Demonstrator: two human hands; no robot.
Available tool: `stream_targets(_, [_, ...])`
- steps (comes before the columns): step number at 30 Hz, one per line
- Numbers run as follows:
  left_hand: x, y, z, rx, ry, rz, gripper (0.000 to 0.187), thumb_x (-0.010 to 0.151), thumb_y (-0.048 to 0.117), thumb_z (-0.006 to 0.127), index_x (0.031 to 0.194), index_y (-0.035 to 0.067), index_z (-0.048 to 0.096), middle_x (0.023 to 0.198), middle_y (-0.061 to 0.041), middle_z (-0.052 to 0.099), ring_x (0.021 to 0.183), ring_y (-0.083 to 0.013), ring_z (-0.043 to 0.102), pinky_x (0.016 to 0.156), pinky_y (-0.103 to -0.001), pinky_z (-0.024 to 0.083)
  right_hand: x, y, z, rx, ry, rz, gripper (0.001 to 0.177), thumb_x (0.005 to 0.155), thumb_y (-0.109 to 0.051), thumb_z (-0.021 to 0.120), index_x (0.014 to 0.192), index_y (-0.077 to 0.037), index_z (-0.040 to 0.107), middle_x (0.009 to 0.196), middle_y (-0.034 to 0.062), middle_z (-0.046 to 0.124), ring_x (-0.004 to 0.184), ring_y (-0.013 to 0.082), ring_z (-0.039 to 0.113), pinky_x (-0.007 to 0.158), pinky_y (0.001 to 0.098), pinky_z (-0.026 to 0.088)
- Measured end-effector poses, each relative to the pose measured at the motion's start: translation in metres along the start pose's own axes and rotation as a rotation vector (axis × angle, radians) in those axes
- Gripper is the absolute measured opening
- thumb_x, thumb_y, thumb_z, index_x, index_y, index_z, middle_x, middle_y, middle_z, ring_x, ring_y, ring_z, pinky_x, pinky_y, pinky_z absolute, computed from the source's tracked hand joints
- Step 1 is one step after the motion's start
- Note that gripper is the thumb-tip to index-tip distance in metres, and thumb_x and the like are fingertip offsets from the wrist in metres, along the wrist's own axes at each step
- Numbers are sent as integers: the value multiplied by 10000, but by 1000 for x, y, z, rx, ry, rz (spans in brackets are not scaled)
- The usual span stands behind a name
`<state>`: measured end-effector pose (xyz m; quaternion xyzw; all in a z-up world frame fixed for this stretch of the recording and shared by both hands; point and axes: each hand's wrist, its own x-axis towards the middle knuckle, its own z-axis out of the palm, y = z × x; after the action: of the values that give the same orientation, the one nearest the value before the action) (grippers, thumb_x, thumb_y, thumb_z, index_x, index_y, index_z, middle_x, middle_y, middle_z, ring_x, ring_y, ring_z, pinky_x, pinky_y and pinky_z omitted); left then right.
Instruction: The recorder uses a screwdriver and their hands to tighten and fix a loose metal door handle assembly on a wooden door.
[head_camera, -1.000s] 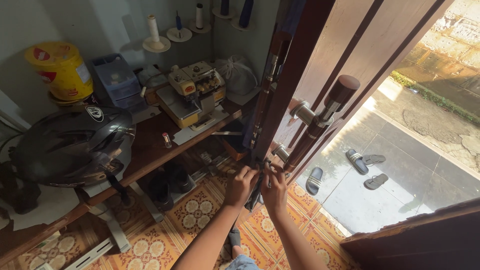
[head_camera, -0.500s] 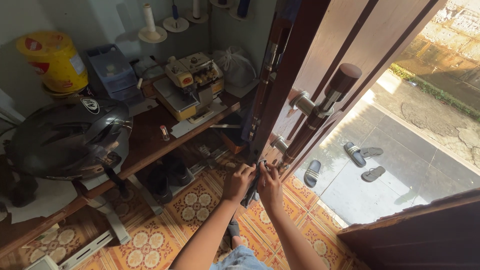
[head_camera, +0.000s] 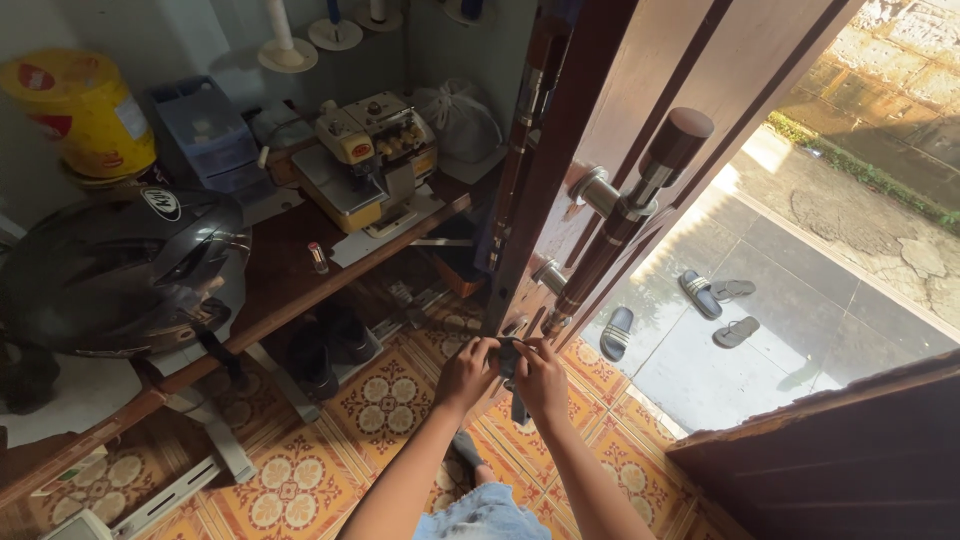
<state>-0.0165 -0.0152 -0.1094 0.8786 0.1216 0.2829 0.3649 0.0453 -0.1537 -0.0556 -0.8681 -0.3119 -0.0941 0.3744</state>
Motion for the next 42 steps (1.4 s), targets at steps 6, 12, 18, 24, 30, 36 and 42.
stream_targets(6, [1, 34, -21, -142, 72, 157, 238, 899, 131, 688, 1123, 88, 619, 1025, -96, 690, 935, -311, 707, 754, -405, 573, 0, -10, -32, -8, 121, -212, 323, 809, 25, 614, 1077, -77, 765, 1157, 91, 668, 940, 327, 700, 772, 420, 556])
stream_targets(12, [13, 61, -17, -257, 240, 342, 230, 879, 74, 742, 1084, 89, 636, 1053, -105, 684, 949, -307, 710, 793, -393, 585, 4, 0, -48, 140, 252, -369, 403, 856, 61, 559, 1216, -26, 718, 1257, 209, 605, 1129, 362, 681, 955, 410, 577])
stream_targets(18, [38, 122, -20, -348, 383, 415, 204, 922, -3, 692, 1107, 53, 629, 1091, -143, 685, 1014, -338, 696, 872, -392, 563, 27, -13, -87, 340, 357, -431, 470, 851, 17, 514, 1294, -3, 669, 1346, 209, 562, 1255, 336, 614, 1074, 396, 504])
stream_targets(24, [51, 151, -13, -669, 117, 332, 292, 978, -133, 466, 1209, -1, 585, 1287, -189, 690, 1202, -354, 699, 983, -430, 559, 51, -24, -124, 342, 430, -390, 475, 832, -24, 720, 1292, 1, 604, 1351, 198, 578, 1266, 349, 577, 1096, 409, 452])
stream_targets(30, [58, 122, 16, -260, 410, 495, 236, 970, -23, 598, 1172, 97, 625, 1124, -96, 716, 1021, -284, 723, 913, -374, 573, 72, 28, -122, 394, 261, -307, 291, 870, 40, 721, 1154, -21, 702, 1218, 135, 668, 1152, 273, 664, 985, 323, 501])
stream_targets(36, [98, 128, -18, 117, 779, 135, 504, 943, 320, 705, 1312, 43, 500, 1336, -264, 492, 1229, -406, 526, 1049, -487, 440, 127, 52, -111, 564, 80, -260, 165, 923, 49, 662, 1069, -24, 685, 1192, 103, 692, 1088, 232, 675, 952, 315, 524])
stream_targets(42, [133, 153, -71, -394, 525, 260, 914, 903, 683, 619, 1475, -1, 423, 1265, -151, 621, 1170, -298, 651, 1021, -432, 510, 179, 72, -89, 377, -192, -565, 245, 837, 63, 714, 1010, -79, 815, 1042, 98, 691, 1007, 269, 671, 906, 371, 560])
